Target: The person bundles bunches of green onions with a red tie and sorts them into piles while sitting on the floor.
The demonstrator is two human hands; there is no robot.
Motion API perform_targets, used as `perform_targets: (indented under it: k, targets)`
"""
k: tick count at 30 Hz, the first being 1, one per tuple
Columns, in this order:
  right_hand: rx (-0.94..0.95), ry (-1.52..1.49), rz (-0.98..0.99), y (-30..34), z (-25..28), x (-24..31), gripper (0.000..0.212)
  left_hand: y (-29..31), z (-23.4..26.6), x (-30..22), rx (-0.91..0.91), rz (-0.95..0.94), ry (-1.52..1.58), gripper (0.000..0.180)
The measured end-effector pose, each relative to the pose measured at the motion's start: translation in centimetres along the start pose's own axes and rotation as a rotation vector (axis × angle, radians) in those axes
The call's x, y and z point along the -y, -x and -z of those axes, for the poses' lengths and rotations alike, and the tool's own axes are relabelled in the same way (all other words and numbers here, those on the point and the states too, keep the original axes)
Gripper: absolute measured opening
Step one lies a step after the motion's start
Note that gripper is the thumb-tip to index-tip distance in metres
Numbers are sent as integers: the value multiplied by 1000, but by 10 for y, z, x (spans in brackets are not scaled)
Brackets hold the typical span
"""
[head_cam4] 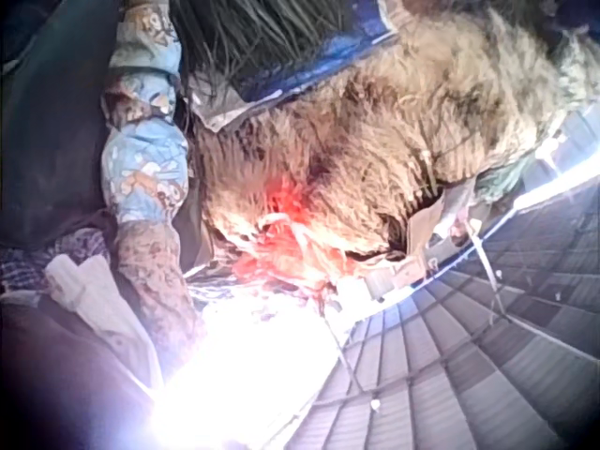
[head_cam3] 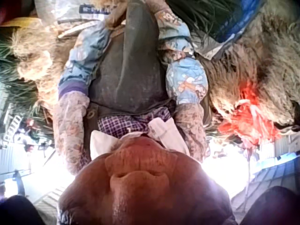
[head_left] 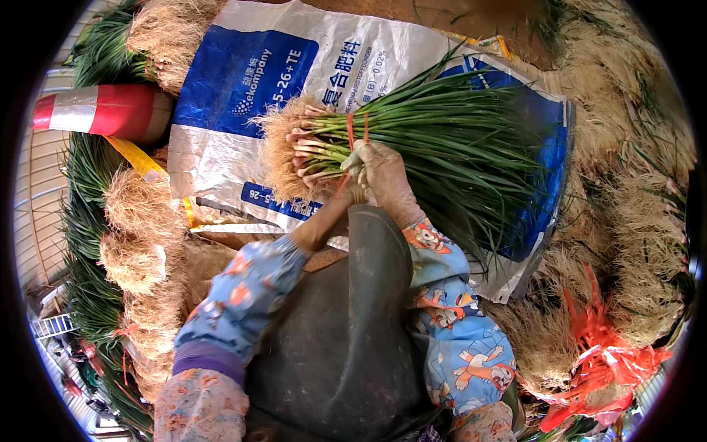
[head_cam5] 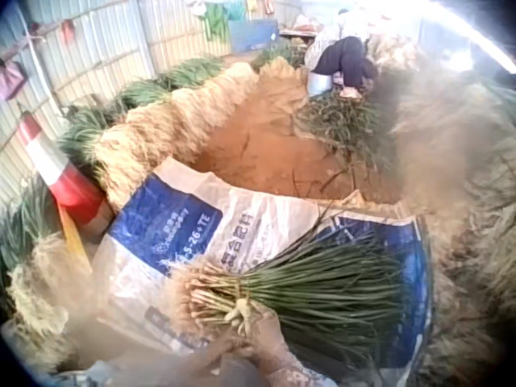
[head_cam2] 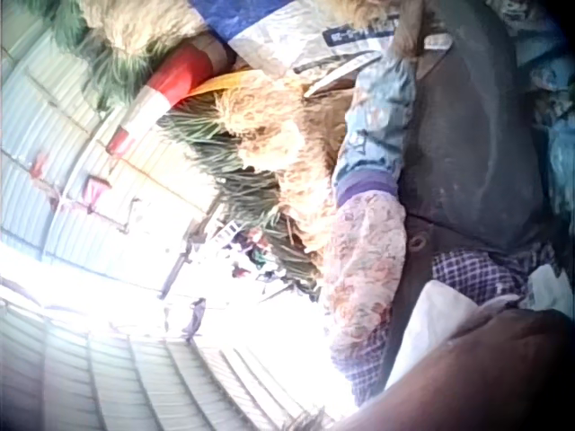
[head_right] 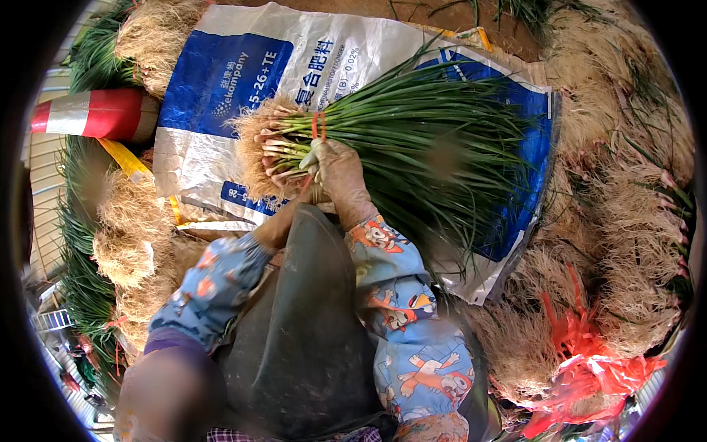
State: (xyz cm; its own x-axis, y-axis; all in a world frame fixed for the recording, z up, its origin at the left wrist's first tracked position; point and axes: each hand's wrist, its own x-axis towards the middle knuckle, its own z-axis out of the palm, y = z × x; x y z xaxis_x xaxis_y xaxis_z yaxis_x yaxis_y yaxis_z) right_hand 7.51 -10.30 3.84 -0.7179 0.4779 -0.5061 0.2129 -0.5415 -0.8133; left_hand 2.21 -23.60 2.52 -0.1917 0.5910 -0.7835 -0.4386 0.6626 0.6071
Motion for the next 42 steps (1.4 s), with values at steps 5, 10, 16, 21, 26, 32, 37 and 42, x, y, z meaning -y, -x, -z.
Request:
perform_targets:
  k: [5,10,16,21,26,32,37,42]
  targets:
    - [7,107,74,-3,-1,3,34,16,47,-43,-588,-848,-1228,81]
    - [84,32,45,-31,2,24,31,-61,50,-55,-427,-891,-1654,95]
    - [-53,820,681,14,3,-59,26,-81,48,-47,-688,-848,-1795,92]
    - [-288,792,709,56,-4,-75,13,-81,39,-53,-510,-731,-1592,101]
    - [-48,848,869,33,-12,45,13,-43,45,-156,223,-8,-1212,86]
    - [49,639,515,-51,-1,81,8,-26,16,-112,-297,-519,-1742,80]
    - [-5,1273,778,-78,5,65,8,-69,3,-80,-705,-479,-1620,74]
    - [-97,1194,862,22,40,-4,8,-77,24,-94,-498,-413,-1495,78]
